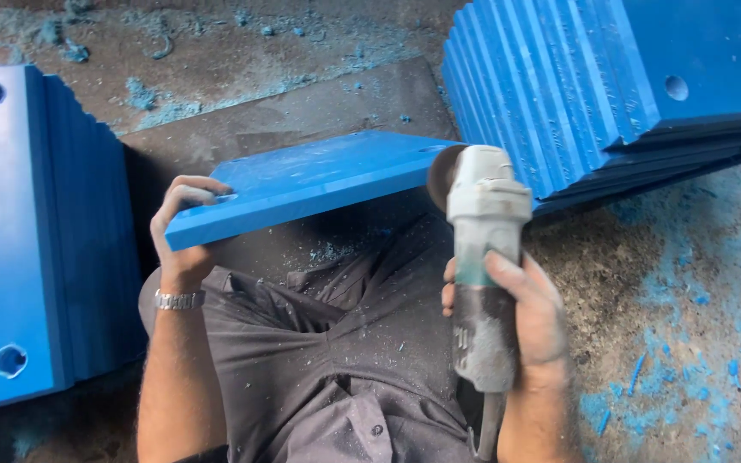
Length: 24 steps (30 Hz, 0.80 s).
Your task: Grinding the edges of blue plastic boards using a hand-held angle grinder.
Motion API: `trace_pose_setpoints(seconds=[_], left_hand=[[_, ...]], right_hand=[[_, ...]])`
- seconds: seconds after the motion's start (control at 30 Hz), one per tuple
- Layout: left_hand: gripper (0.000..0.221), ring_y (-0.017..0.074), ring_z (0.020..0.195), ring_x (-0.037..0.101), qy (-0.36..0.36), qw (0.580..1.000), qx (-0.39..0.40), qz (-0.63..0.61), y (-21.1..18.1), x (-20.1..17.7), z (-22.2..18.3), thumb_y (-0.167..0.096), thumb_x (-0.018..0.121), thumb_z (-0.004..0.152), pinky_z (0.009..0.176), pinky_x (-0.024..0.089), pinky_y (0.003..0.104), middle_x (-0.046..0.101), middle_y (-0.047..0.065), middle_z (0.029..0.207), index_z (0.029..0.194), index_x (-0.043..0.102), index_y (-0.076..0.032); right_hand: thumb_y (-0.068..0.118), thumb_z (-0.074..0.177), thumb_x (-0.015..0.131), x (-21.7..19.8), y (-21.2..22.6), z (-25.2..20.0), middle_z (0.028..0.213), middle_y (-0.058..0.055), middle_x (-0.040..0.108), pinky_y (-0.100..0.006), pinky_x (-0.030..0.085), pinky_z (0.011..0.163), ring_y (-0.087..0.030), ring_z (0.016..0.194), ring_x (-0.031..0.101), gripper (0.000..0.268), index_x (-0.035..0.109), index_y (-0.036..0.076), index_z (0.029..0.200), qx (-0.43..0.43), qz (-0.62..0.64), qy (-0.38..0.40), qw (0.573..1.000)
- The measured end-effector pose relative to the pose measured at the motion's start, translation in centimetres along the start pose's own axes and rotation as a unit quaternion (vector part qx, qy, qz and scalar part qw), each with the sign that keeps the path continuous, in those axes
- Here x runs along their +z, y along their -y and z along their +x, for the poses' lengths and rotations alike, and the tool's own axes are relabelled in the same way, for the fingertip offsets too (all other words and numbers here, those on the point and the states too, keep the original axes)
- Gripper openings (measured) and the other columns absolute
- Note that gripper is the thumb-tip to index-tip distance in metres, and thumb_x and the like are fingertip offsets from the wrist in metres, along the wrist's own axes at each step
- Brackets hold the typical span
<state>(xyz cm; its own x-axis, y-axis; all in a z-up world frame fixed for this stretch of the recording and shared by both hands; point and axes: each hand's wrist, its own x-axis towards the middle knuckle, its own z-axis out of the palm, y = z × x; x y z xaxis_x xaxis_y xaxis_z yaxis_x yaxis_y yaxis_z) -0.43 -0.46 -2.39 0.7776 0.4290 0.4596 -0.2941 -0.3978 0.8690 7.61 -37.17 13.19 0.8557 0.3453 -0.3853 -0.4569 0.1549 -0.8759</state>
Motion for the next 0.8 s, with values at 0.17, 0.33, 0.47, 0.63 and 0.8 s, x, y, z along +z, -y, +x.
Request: trace_pose_setpoints(seconds=[0.17,0.33,0.47,0.63,0.8], left_hand=[[0.034,0.0177,0.105,0.069,-0.009,0.999,-0.014,0.043,0.3,-0.1,-0.4,-0.001,0.085,0.076,0.096,0.054,0.030,0.070,0.009,0.113,0.094,0.057,-0.006],[0.048,0.0183,0.111,0.065,-0.054,0.996,-0.016,0.063,-1.6,0.5,1.0,-0.006,0.093,0.083,0.101,0.054,0.030,0.065,0.008,0.120,0.115,0.057,-0.005],[0.077,0.0278,0.129,0.051,-0.173,0.931,0.140,0.290,-5.6,1.5,3.3,-0.021,0.093,0.084,0.108,0.047,0.043,0.048,0.013,0.134,0.141,0.044,-0.005],[0.063,0.0255,0.131,0.061,-0.044,0.746,0.231,0.623,-6.1,4.4,7.2,-0.012,0.092,0.081,0.116,0.035,0.043,0.068,0.004,0.130,0.138,0.065,-0.020],[0.055,0.0149,0.116,0.053,0.084,0.753,0.267,0.595,-5.6,10.9,11.5,-0.028,0.075,0.094,0.106,0.034,0.037,0.059,-0.003,0.127,0.144,0.055,-0.016]], right_hand=[[0.032,0.100,0.054,-7.9,0.0,0.7,0.097,-0.019,0.068,-0.039,0.060,0.069,-0.027,0.078,0.069,0.047,0.055,-0.007,0.125,-0.034,0.052,-0.070,0.996],[0.031,0.094,0.055,-13.5,-3.0,-1.2,0.105,-0.020,0.066,-0.041,0.058,0.075,-0.029,0.089,0.067,0.057,0.052,-0.007,0.136,-0.097,0.013,-0.083,0.992],[0.024,0.081,0.056,-18.1,-6.9,-2.9,0.109,-0.021,0.066,-0.045,0.060,0.076,-0.031,0.095,0.068,0.069,0.047,-0.007,0.142,-0.109,0.028,-0.098,0.989],[0.023,0.079,0.061,-23.4,-12.3,-3.1,0.107,-0.021,0.066,-0.048,0.060,0.073,-0.032,0.094,0.067,0.071,0.046,-0.005,0.142,-0.042,0.023,-0.202,0.978],[0.026,0.077,0.082,-31.3,-21.5,-0.6,0.132,-0.023,0.061,-0.044,0.053,0.096,-0.033,0.115,0.063,0.091,0.042,-0.003,0.153,-0.059,-0.293,-0.324,0.898]])
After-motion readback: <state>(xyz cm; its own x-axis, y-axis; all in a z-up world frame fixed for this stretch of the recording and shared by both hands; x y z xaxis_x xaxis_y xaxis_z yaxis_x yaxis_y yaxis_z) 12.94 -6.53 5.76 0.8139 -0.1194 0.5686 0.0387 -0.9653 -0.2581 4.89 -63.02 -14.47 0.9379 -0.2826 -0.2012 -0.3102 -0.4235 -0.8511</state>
